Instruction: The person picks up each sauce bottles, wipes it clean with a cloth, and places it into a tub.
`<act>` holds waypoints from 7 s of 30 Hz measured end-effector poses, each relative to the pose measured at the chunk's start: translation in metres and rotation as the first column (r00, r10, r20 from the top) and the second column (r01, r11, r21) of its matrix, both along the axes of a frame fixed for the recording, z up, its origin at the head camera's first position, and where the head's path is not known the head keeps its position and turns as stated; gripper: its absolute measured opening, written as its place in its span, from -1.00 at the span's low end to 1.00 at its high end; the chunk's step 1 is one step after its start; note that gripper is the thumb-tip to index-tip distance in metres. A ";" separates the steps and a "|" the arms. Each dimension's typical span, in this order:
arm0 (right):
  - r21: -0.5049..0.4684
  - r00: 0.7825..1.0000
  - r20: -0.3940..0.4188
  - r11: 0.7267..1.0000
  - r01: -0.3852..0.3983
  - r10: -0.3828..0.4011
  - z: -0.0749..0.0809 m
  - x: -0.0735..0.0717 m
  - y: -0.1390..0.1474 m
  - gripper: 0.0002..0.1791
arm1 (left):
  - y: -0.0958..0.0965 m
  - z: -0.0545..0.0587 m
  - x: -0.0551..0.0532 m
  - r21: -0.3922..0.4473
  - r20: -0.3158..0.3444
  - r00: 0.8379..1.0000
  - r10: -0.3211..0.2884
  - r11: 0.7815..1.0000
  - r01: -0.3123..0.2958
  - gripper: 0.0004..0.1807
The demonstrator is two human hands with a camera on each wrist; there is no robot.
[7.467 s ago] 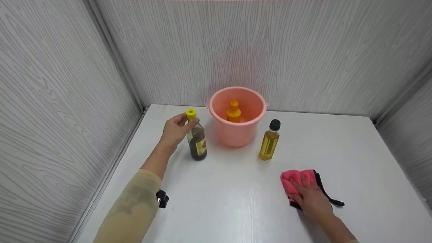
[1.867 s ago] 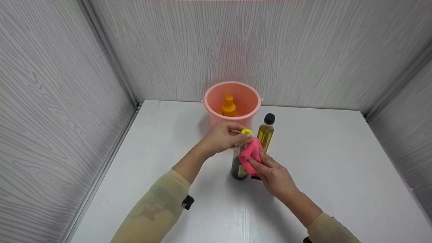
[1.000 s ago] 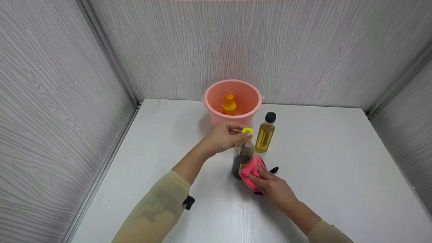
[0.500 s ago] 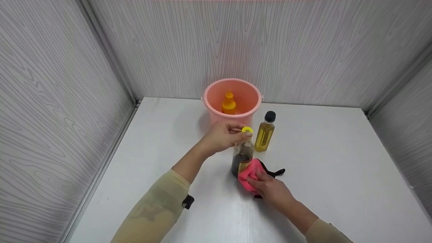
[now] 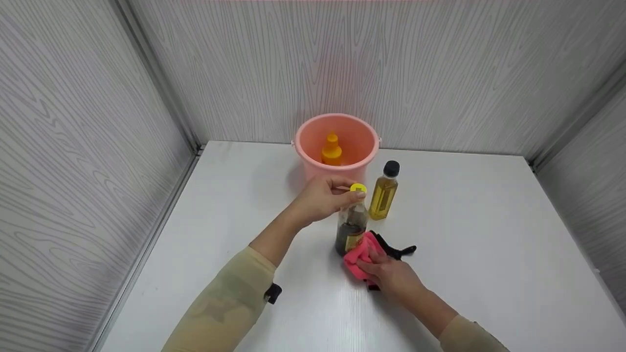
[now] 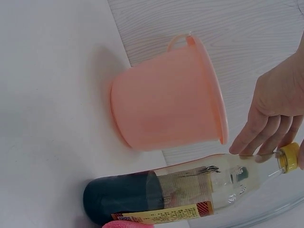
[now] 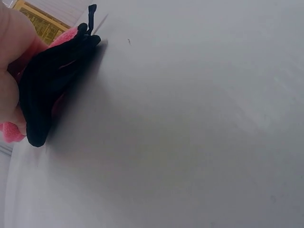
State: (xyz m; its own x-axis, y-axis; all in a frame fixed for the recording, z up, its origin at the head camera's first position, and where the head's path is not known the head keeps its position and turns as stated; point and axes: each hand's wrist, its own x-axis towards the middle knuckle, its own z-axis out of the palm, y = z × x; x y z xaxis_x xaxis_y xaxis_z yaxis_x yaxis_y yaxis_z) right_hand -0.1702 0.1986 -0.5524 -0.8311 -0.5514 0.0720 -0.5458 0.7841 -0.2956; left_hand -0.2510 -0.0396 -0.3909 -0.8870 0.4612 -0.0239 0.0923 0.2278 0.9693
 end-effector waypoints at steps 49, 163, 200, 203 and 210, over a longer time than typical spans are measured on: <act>-0.209 0.978 -0.152 0.972 0.112 -0.145 0.036 0.021 0.035 -0.27 | -0.003 -0.002 0.001 -0.005 -0.055 0.997 -0.059 0.998 0.059 -0.62; 0.022 0.987 -0.148 0.998 -0.056 0.058 0.000 0.000 0.009 -0.42 | -0.004 -0.002 0.001 0.051 0.009 1.000 0.025 0.998 -0.025 -0.75; 0.099 0.988 -0.134 0.993 -0.069 0.082 0.001 0.001 0.007 -0.51 | -0.003 -0.003 0.001 0.040 0.006 0.999 0.047 0.998 -0.047 -0.75; 0.115 0.993 -0.098 0.992 -0.048 0.059 0.003 0.002 0.007 -0.50 | -0.003 -0.002 0.001 0.035 -0.001 0.999 0.045 0.998 -0.045 -0.75; 0.193 0.999 -0.025 0.981 -0.029 0.034 0.003 0.001 0.008 -0.46 | -0.005 -0.001 0.001 0.020 -0.032 0.999 0.018 1.000 -0.017 -0.73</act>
